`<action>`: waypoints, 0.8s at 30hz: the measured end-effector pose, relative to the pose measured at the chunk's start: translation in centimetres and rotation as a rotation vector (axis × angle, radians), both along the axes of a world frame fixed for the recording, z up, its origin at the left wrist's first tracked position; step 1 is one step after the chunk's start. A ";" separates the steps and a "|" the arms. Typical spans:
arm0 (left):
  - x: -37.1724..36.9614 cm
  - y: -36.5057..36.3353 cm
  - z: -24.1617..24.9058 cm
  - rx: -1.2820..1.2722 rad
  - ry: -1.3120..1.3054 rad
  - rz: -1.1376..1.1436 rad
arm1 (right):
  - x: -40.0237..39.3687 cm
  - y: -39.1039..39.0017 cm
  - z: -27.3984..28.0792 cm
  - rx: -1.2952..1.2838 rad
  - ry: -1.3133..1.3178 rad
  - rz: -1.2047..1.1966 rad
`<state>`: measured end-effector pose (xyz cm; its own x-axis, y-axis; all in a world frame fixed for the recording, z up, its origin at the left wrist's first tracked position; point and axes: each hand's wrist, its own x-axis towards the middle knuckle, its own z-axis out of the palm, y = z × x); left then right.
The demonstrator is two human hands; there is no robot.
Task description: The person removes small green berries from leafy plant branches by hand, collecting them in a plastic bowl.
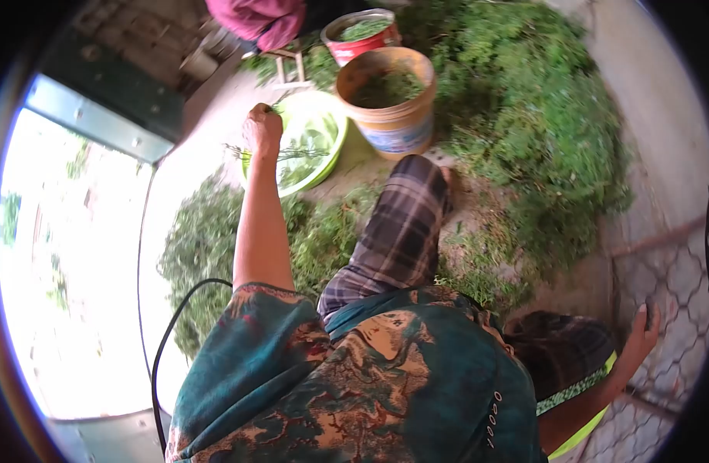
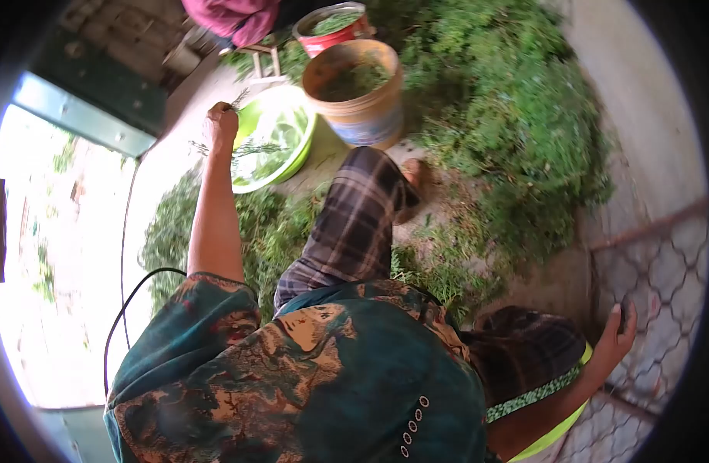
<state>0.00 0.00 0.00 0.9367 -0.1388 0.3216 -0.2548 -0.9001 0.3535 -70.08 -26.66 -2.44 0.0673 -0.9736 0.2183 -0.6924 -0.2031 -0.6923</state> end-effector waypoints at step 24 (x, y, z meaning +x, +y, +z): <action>-27.3 -22.0 -4.7 -0.021 0.137 -1.470 | 9.1 -2.4 3.0 -0.087 -0.334 0.142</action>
